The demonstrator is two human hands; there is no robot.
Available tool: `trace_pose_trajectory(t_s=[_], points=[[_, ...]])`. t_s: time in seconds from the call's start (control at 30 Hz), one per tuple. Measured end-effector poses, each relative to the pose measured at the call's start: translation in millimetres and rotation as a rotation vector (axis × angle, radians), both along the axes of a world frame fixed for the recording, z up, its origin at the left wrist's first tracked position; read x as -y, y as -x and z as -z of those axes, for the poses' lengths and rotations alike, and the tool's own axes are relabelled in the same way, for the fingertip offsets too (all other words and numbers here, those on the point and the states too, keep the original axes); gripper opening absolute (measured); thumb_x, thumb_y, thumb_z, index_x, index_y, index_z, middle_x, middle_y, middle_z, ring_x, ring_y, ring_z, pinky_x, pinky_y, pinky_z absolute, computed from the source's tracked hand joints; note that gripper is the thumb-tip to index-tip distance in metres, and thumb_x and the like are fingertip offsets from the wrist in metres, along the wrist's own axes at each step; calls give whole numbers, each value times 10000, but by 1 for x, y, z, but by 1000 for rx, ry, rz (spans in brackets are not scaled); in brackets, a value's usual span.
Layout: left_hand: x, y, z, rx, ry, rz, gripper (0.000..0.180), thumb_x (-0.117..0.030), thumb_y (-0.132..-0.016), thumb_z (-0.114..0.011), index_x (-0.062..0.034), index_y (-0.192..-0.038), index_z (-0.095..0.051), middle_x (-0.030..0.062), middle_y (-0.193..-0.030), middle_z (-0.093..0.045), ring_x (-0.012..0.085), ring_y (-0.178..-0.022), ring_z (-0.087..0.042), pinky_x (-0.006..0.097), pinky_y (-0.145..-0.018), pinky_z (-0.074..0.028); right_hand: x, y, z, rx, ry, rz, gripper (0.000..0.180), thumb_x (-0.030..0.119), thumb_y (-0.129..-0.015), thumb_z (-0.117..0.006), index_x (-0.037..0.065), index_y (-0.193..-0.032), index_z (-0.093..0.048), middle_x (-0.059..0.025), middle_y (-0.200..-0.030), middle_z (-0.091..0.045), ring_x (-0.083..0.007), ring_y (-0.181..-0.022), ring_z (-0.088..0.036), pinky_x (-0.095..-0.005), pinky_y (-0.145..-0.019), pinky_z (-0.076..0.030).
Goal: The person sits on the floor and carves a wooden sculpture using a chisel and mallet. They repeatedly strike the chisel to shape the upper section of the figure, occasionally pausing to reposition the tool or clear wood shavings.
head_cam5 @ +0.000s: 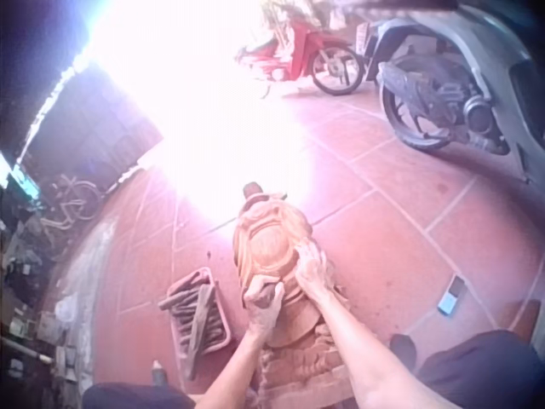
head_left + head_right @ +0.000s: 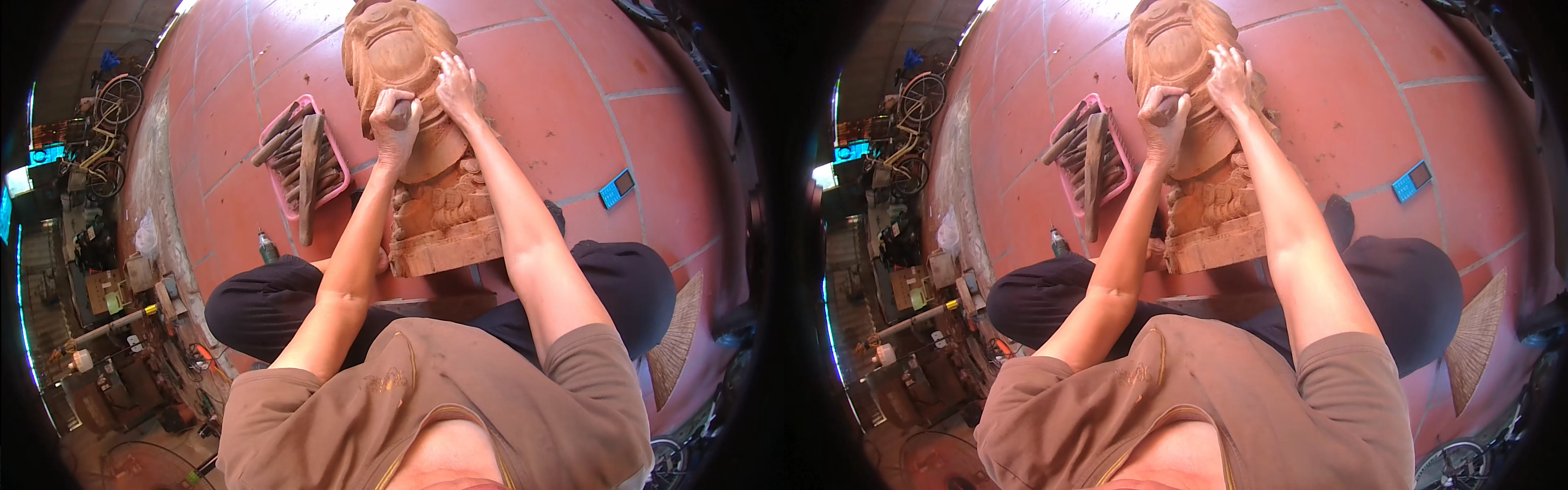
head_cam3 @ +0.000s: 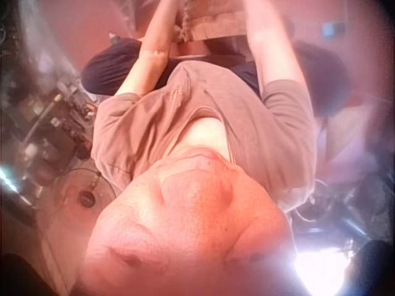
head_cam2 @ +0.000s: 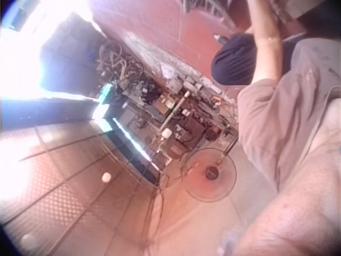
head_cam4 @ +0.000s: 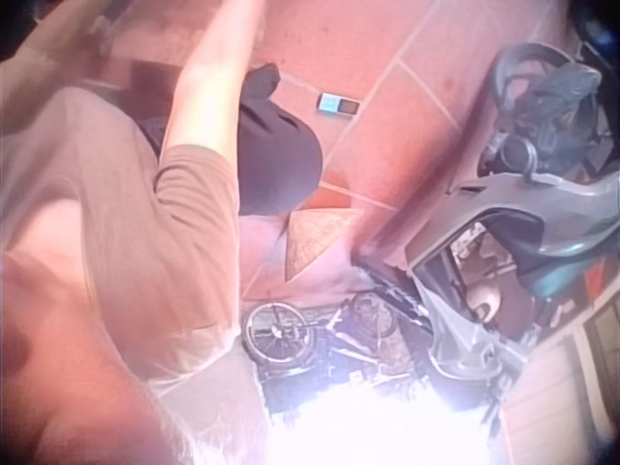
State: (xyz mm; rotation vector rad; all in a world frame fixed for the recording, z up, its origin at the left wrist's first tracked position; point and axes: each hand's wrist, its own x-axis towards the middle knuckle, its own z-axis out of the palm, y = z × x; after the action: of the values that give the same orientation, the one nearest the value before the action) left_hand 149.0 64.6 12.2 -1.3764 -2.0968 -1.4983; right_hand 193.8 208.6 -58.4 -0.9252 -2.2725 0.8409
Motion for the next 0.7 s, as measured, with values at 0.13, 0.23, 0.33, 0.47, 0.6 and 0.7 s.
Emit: trace_pose_trajectory(t_s=[0.13,0.23,0.33,0.47,0.6,0.7], points=[[-1,13,-20,735,80,-37,94,-60,-788,-734,-21,-834,-663,61,-811,-664,150,-763,-638,303,-715,-505,20,-18,-30,224,4,-138,564,398,-1015,-437,100,-1494,-406,-77,-1593,-325,-276,-1505,-196,-563,-1209,-109],[-12,24,-14,472,-42,-77,78,-60,-794,-725,-29,-840,-671,43,-805,-663,100,-750,-623,275,-686,-505,42,-16,-31,154,24,-152,585,391,-999,-459,58,-1477,-412,-127,-1585,-325,-291,-1492,-231,-592,-1183,-187],[-14,22,0,353,-57,-23,82,-64,-809,-733,-35,-851,-668,34,-781,-664,97,-740,-628,263,-672,-503,49,-28,-34,115,-122,-176,479,261,-938,-525,40,-1363,-542,-162,-1477,-471,-323,-1399,-391,-537,-1150,-284],[-9,22,-3,554,79,19,67,-61,-857,-723,-43,-888,-666,25,-762,-682,97,-713,-650,238,-650,-510,29,-50,-77,8,534,-227,375,91,-842,-530,37,-1181,-681,-193,-1274,-632,-322,-1176,-601,-397,-1001,-459],[-22,18,-13,421,71,46,93,-63,-844,-738,-38,-894,-664,23,-793,-687,103,-774,-655,255,-722,-520,13,-40,-18,-285,70,154,352,19,-790,-501,19,-1081,-698,-199,-1110,-679,-341,-1037,-651,-408,-907,-503],[-15,20,3,94,29,93,89,-81,-847,-730,-38,-896,-670,31,-830,-689,99,-799,-654,258,-741,-516,24,-33,-15,-280,142,227,374,-6,-774,-507,22,-1101,-684,-186,-1062,-686,-344,-1029,-647,-412,-921,-499]])
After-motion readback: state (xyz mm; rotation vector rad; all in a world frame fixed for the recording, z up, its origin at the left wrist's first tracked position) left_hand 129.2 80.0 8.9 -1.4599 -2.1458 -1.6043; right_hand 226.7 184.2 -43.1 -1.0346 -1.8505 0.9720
